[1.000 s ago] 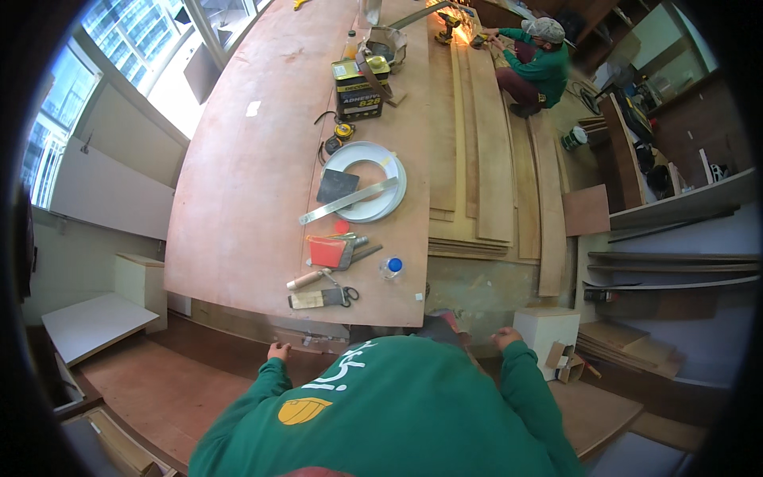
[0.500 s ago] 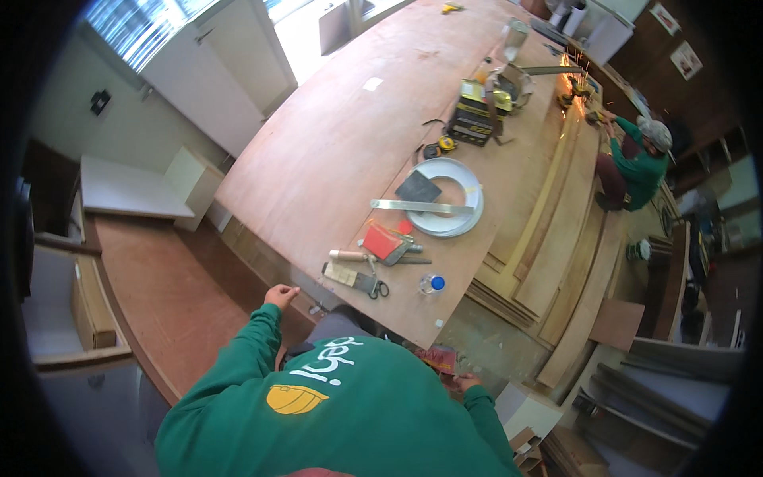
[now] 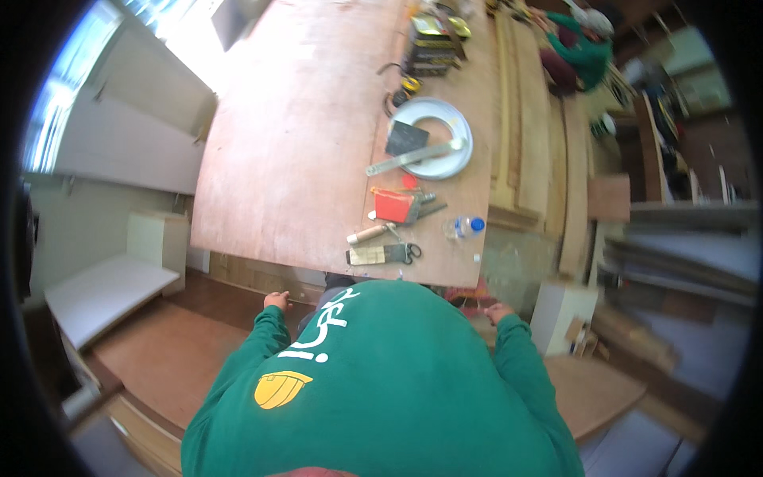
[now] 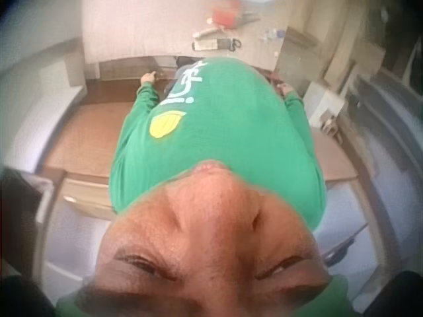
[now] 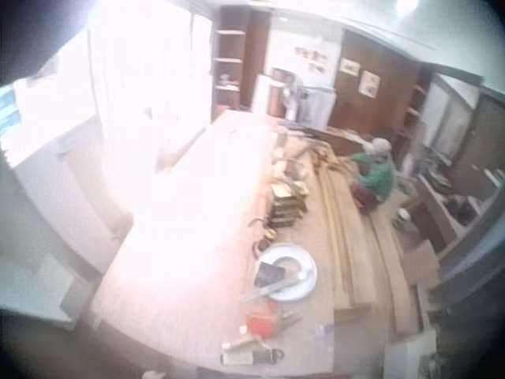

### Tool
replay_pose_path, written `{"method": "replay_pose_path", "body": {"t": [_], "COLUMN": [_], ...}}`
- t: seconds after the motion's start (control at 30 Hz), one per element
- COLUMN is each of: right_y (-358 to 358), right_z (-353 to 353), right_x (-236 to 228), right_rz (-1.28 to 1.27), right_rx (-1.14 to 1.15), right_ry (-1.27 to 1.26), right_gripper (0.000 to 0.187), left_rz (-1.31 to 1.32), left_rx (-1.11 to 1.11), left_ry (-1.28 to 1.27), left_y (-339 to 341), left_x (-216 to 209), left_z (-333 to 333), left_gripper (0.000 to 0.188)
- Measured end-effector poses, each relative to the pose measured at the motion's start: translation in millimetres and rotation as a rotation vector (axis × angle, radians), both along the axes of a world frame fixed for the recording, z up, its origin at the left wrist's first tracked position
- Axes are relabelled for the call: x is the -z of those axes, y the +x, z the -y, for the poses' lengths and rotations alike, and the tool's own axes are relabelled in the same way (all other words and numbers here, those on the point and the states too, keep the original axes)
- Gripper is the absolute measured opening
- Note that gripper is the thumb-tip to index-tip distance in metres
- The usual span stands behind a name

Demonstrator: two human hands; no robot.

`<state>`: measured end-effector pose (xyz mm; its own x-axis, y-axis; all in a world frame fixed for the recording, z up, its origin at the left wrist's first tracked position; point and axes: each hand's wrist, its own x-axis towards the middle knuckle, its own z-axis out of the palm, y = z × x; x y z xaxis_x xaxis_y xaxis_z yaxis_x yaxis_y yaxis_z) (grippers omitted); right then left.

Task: The person picks up a mesh bag, walks to a workbench, uses a scraper and tape measure on the surface, moves a long wooden board and a container, and finally wipes the table with a cloth.

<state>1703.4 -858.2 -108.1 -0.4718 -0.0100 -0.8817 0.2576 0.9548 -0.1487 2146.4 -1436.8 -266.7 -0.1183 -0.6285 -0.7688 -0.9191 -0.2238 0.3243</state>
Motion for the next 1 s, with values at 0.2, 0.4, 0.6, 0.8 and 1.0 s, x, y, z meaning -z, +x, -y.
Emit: {"method": "replay_pose_path", "body": {"t": [0.2, 0.4, 0.6, 0.8, 1.0], "right_y": [108, 146, 127, 103, 79], "right_z": [79, 127, 154, 187, 187], "right_x": [-73, -81, -67, -47, 13], "right_rz": [-0.025, -0.117, -0.147, -0.093, -0.136], "right_rx": [0.338, 0.525, 0.344, 0.300, 0.085], "right_ry": [0.111, 0.004, -0.062, -0.338, -0.464], "right_gripper": [0.022, 0.008, 0.015, 0.021, 0.026], "left_rz": [-0.142, -0.070, -0.045, -0.072, -0.186], "left_rx": [0.023, 0.603, 0.669, 1.528, 1.147], "left_ry": [0.292, 0.267, 0.263, -0.287, -0.209], "left_y": [-41, -19, -7, -47, -222], "left_x": [-64, -50, -44, -81, -159], "left_z": [87, 166, 166, 149, 55], "left_gripper": [0.033, 0.041, 0.021, 0.025, 0.038]}}
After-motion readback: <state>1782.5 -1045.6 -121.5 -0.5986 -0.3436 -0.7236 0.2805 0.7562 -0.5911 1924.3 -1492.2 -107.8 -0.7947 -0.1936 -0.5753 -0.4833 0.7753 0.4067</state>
